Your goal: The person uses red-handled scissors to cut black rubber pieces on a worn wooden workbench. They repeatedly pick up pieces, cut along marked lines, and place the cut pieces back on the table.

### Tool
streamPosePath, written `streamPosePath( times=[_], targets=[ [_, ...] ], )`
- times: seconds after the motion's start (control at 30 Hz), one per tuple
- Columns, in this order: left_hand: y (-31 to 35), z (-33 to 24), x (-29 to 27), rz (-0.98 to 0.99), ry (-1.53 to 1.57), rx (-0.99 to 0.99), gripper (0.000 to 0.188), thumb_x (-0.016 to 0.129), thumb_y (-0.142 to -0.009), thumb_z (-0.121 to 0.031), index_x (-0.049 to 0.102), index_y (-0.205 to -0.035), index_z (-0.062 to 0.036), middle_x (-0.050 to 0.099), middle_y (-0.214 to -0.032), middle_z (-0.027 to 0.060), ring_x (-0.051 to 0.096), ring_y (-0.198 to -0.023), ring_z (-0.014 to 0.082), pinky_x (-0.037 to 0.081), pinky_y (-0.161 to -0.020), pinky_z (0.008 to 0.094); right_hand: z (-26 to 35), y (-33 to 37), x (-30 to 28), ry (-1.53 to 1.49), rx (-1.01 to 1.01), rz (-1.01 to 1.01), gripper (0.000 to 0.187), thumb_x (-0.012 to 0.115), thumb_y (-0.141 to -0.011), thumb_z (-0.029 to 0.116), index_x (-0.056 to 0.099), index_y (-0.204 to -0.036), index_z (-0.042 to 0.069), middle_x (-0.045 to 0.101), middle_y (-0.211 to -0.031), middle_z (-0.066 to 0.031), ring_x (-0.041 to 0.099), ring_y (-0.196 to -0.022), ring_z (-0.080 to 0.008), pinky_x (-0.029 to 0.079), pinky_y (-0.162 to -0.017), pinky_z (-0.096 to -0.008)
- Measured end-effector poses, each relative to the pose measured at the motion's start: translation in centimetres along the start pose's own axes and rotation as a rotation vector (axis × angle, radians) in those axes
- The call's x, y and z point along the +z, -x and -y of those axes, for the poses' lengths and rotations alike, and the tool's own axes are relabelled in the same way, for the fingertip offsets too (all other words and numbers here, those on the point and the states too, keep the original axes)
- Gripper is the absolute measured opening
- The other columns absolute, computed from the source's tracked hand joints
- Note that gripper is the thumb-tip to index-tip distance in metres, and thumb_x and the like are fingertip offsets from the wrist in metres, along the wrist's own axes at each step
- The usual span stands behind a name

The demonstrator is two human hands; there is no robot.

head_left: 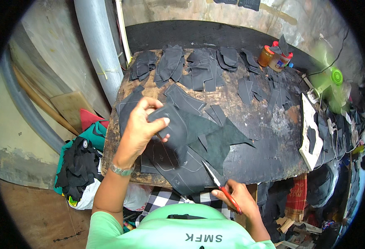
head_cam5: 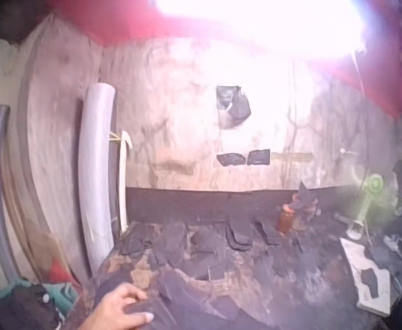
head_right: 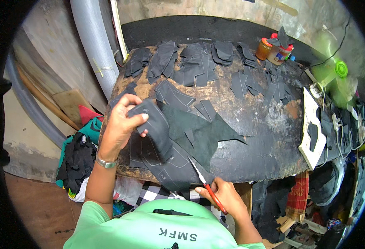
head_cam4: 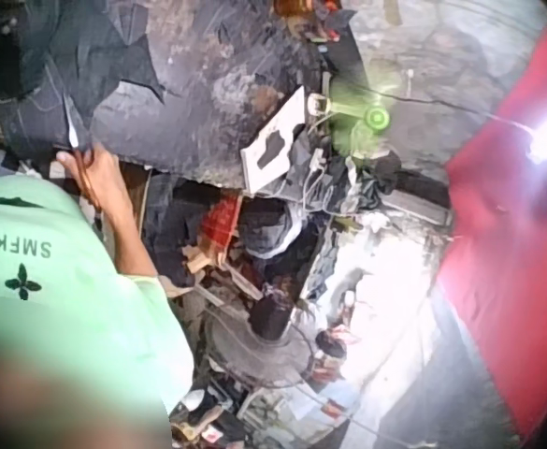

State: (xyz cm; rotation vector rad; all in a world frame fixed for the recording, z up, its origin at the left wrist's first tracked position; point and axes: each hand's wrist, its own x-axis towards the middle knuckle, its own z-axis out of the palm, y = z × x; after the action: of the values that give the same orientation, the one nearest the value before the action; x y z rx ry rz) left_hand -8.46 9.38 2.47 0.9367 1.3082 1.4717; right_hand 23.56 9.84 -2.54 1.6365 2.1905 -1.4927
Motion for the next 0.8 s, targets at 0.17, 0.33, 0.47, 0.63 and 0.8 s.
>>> streamPosePath(
  times=[0.17,0.33,0.47,0.63,0.8],
  targets=[
    [1.3,-1.0,1.5,-0.096,0.436,0.084,0.079,0.06,-0.08,0.012,0.02,-0.145,-0.0079,0.055,-0.117,0.02,0.063,-0.1,0.0228,0.058,-0.081,0.0331,-1.1,0.3,-0.3,0.051,0.024,0.049,0.068,0.073,-0.074,0.061,0.062,-0.071,-0.006,0.054,-0.055,-0.0154,0.055,-0.053,-0.0222,0.046,-0.054,-0.0378],
    [3.2,2.1,4.1,-0.011,0.411,0.223,0.08,0.062,-0.081,0.012,0.024,-0.149,-0.0058,0.055,-0.12,0.0114,0.058,-0.108,0.0142,0.053,-0.086,0.0254,-1.1,1.0,1.2,-0.697,-0.126,0.138,0.049,0.067,-0.084,0.048,0.059,-0.087,0.0,0.053,-0.062,-0.0018,0.053,-0.055,-0.0112,0.042,-0.051,-0.0259],
    [4.5,3.3,5.4,-0.132,0.208,0.248,0.04,0.061,-0.086,0.006,0.058,-0.126,0.0045,0.057,-0.113,0.0046,0.053,-0.101,0.0079,0.043,-0.084,0.0176,0.5,0.4,2.8,-0.697,-0.355,0.217,0.062,0.057,-0.087,0.055,0.056,-0.106,-0.003,0.055,-0.076,-0.0042,0.056,-0.069,-0.0125,0.046,-0.063,-0.0282],
    [5.6,3.1,6.1,-0.204,0.165,0.367,0.043,0.061,-0.088,0.005,0.054,-0.131,0.0034,0.056,-0.117,0.0057,0.05,-0.105,0.0089,0.039,-0.091,0.0206,3.1,-1.3,4.1,-0.488,-0.483,0.12,0.075,0.055,-0.084,0.066,0.055,-0.113,-0.003,0.056,-0.08,-0.008,0.058,-0.072,-0.0194,0.047,-0.065,-0.0341],
    [6.5,3.6,6.3,-0.213,0.193,0.364,0.047,0.06,-0.09,0.004,0.049,-0.135,0.0033,0.055,-0.13,0.0095,0.049,-0.116,0.0116,0.038,-0.099,0.0244,4.4,-1.4,4.1,-0.35,-0.507,0.049,0.069,0.058,-0.086,0.062,0.056,-0.101,-0.005,0.055,-0.075,-0.0137,0.058,-0.068,-0.0251,0.047,-0.064,-0.038]
  ],
)
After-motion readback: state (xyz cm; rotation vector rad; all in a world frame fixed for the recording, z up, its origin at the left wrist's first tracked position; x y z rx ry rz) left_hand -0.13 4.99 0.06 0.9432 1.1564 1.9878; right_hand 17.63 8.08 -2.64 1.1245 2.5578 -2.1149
